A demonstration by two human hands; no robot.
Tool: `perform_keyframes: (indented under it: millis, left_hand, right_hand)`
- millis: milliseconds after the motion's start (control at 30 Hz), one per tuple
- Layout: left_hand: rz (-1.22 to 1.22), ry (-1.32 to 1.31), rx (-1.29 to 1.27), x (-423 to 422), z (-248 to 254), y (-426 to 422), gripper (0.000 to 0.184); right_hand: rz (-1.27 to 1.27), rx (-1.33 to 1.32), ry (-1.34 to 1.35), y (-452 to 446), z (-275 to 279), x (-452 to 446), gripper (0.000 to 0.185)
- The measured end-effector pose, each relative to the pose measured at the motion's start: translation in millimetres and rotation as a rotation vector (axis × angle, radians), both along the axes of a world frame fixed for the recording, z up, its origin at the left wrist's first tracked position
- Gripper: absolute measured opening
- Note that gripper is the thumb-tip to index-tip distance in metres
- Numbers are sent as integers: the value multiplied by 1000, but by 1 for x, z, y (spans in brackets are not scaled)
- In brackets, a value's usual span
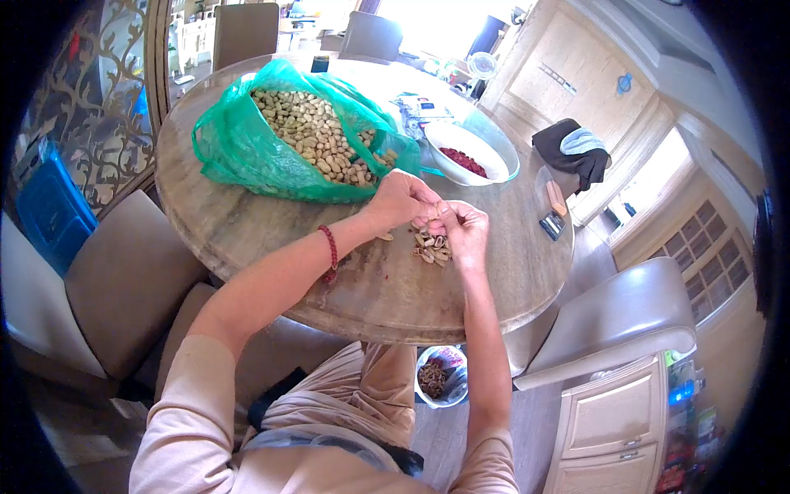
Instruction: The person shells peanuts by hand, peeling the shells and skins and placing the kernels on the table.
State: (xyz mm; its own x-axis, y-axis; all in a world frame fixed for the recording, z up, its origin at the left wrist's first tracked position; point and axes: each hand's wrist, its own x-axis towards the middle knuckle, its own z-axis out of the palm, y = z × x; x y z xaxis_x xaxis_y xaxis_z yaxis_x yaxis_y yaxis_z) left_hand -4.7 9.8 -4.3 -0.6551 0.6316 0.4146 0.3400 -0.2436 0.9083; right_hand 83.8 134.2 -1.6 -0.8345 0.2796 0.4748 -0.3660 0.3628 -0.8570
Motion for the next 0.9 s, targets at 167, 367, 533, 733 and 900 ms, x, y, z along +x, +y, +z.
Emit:
perform_keyframes:
  millis: [167, 367, 533, 733, 900]
  left_hand:
    - [35, -68, 41, 3, -2, 2, 16]
    - [13, -135, 60, 0, -2, 1, 15]
    - [-17, -240, 119, 1, -3, 2, 15]
    - [81, -75, 131, -5, -7, 6, 13]
    - [135, 152, 62, -4, -6, 6, 12]
  right_hand:
    - [-31, -94, -14, -1, -5, -4, 16]
    - [86, -214, -9, -1, -6, -3, 18]
    - [85, -252, -28, -1, -4, -3, 18]
    - [67, -231, 0, 0, -4, -6, 11]
    - [46, -149, 10, 5, -2, -4, 10]
